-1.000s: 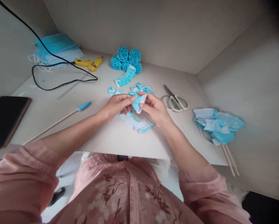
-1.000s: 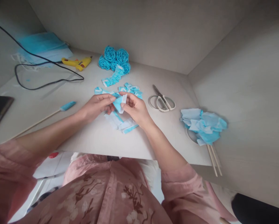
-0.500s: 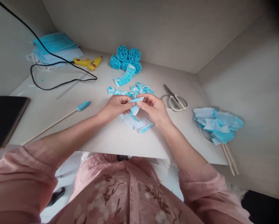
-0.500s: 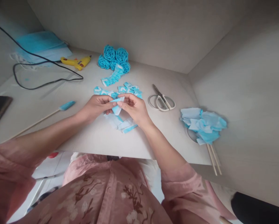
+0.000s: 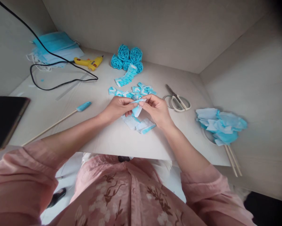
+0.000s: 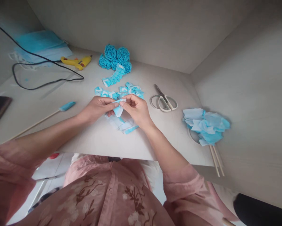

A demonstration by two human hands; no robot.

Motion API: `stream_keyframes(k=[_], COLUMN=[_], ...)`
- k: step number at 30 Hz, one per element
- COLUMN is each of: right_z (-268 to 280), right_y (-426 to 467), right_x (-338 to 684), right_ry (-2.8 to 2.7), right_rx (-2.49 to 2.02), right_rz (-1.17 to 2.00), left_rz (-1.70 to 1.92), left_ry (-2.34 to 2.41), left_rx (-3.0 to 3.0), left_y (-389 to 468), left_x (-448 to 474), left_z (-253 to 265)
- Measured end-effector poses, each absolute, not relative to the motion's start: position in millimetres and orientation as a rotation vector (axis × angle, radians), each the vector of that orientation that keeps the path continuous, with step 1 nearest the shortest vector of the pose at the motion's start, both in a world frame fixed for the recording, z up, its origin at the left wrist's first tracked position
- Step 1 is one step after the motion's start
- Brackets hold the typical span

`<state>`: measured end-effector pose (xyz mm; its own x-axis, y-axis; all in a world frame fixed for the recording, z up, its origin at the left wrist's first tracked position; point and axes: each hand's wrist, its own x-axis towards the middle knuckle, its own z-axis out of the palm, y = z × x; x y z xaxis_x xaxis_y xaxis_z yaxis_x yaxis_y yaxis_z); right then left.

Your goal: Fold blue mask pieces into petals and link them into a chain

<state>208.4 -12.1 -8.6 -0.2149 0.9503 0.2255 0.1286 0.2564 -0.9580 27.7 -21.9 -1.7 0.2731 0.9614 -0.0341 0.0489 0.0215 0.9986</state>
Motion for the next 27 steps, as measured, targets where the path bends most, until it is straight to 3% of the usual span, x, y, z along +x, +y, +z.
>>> stream_keyframes(k=[4, 13, 21, 27], right_z=[-6.1, -1.2, -4.5, -4.0], right_y=[-14.4, -18.0, -14.7, -15.0], right_x=[207.9, 211.3, 215.9, 216.2], right_ry=[-1.636, -2.026, -2.096, -2.116], right_rx=[-1.048, -0.893, -0.863, -0.896], right_rz=[0.940, 0.207, 0.065, 0.136], left_rz=[0.950, 0.951, 0.958, 0.960], left_ry=[1.065, 0.957, 0.887, 0.881], left_rx=[1.345, 1.124, 1.015, 1.011], left_y=[-22.0, -18.8, -19.7, -19.1], left_x=[27.1, 24.6, 26.1, 26.4], left_z=[0.7, -4.5, -0.3, -1.9])
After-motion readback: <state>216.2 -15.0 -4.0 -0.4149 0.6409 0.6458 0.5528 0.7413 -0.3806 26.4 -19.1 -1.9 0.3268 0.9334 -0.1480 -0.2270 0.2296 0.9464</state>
